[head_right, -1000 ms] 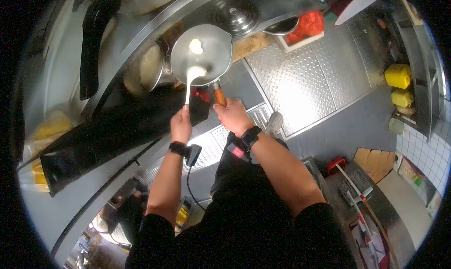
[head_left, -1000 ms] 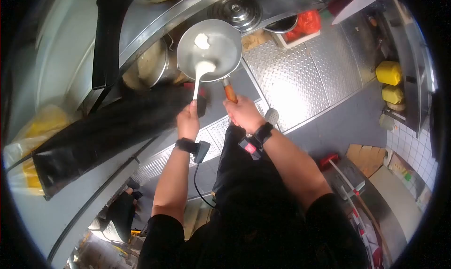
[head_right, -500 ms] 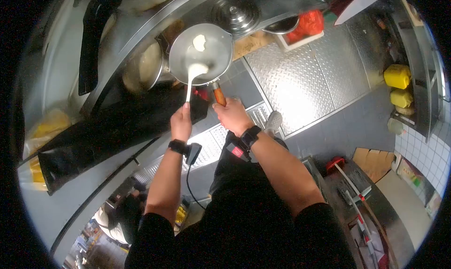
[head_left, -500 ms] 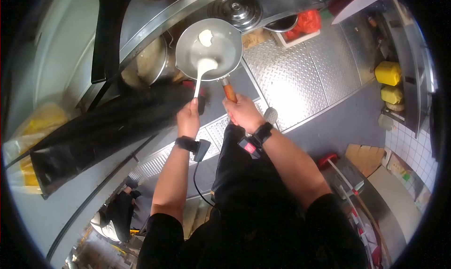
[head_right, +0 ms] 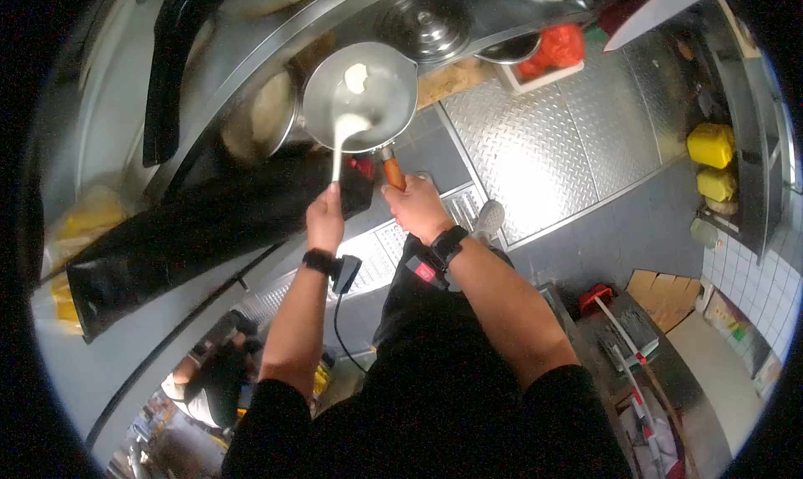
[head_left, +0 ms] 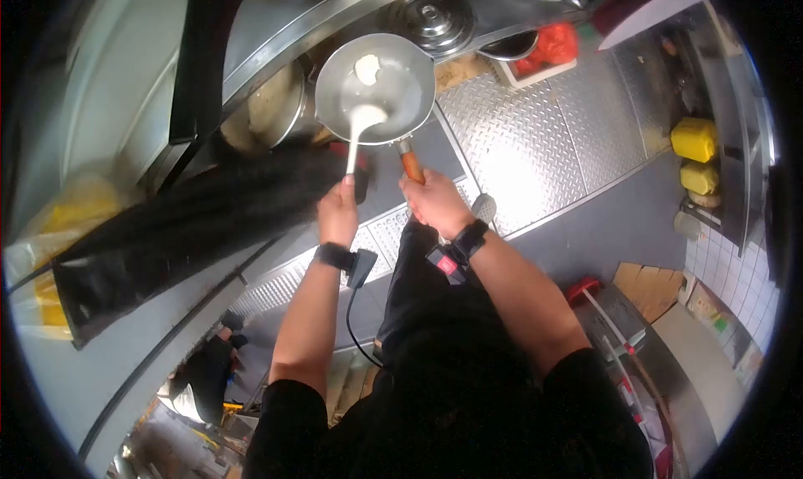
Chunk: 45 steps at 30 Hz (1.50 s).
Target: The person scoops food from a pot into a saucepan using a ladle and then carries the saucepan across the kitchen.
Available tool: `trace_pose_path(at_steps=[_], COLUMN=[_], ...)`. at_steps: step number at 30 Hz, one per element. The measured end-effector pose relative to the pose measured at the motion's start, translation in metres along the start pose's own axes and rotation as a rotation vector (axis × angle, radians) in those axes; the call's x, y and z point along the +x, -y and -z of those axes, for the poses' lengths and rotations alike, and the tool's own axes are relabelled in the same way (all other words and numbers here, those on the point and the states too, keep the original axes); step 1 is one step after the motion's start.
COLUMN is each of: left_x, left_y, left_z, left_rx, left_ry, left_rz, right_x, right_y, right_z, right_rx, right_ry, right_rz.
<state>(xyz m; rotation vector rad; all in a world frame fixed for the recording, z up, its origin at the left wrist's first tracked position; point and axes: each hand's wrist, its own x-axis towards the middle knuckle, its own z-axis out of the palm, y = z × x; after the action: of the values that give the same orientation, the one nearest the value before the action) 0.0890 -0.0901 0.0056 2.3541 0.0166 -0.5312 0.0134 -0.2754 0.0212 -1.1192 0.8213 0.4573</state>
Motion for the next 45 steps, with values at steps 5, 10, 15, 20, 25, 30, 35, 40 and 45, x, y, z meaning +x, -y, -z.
trace_pose_path(at_steps=[5,10,15,20,25,30,35,40,45], left_x=[0.001,0.001,0.003,0.015,0.027,0.023,0.016,0.005,0.003], left_y=[0.006,0.007,0.004,0.024,0.028,0.009,0.003,-0.007,-0.006], left_z=[-0.002,0.001,0.003,0.001,-0.002,0.002,0.005,0.015,0.014], left_rx=[0.012,0.046,-0.059,-0.129,-0.379,-0.536,-0.615,-0.718,-0.653], left_ry=[-0.021,0.005,0.037,0.015,0.099,0.053,0.131,0.142,0.153], left_rz=[-0.011,-0.030,0.082,0.103,0.286,0.197,0.381,0.391,0.440], right_x=[0.011,0.002,0.008,0.024,0.034,0.035,0.033,0.026,0.017], right_y=[-0.009,0.008,0.006,-0.001,-0.002,0.004,0.001,-0.005,-0.010], right_z=[0.005,-0.001,-0.003,-0.002,-0.011,-0.019,-0.020,-0.021,-0.023], right_rx=[-0.040,0.003,-0.043,-0.001,-0.065,-0.050,-0.071,-0.150,-0.198], right_ry=[-0.037,-0.004,-0.015,-0.038,-0.029,0.004,0.026,-0.034,-0.012], right_rz=[0.046,0.008,0.054,0.050,0.031,0.053,0.081,0.101,0.126])
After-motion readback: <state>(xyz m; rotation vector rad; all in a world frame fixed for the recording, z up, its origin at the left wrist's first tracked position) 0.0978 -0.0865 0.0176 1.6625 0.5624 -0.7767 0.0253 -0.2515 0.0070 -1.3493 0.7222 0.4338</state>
